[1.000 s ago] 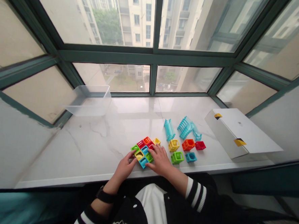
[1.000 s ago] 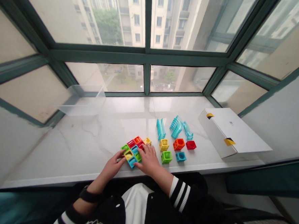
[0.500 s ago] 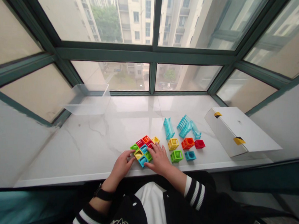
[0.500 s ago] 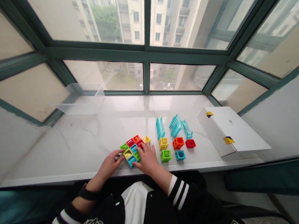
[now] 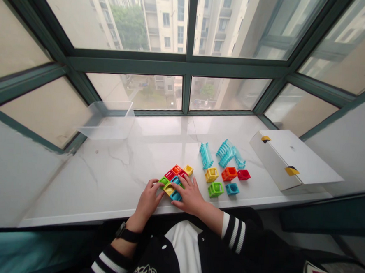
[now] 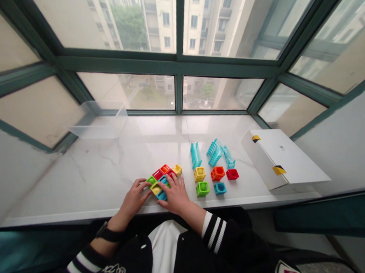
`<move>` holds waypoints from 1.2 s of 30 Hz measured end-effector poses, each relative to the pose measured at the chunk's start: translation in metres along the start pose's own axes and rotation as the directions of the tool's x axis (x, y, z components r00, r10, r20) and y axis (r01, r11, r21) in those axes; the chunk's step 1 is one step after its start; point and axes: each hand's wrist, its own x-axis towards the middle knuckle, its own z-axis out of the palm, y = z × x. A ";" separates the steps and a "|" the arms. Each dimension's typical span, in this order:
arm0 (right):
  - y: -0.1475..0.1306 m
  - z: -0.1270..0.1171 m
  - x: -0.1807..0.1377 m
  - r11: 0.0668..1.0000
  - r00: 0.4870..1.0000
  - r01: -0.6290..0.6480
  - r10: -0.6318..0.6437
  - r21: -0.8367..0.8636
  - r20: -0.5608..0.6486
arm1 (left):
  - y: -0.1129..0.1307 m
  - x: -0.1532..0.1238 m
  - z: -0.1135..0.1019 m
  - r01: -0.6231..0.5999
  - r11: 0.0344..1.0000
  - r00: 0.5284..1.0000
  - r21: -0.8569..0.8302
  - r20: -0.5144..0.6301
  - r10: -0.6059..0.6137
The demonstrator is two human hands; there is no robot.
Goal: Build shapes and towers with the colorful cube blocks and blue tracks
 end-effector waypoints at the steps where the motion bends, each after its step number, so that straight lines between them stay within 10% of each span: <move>1: 0.000 0.000 0.000 1.000 1.000 -0.002 0.002 0.001 0.002 | 0.000 0.000 0.000 0.002 1.000 1.000 0.000 0.004 -0.002; 21: 0.007 -0.004 0.000 0.999 1.000 0.010 -0.011 0.045 0.029 | 0.008 0.005 -0.017 -0.014 0.994 0.999 -0.109 0.045 0.019; 36: 0.007 0.000 0.001 0.997 0.999 0.028 -0.025 0.069 -0.043 | 0.014 0.067 0.007 0.277 0.961 0.949 -0.006 0.159 -0.273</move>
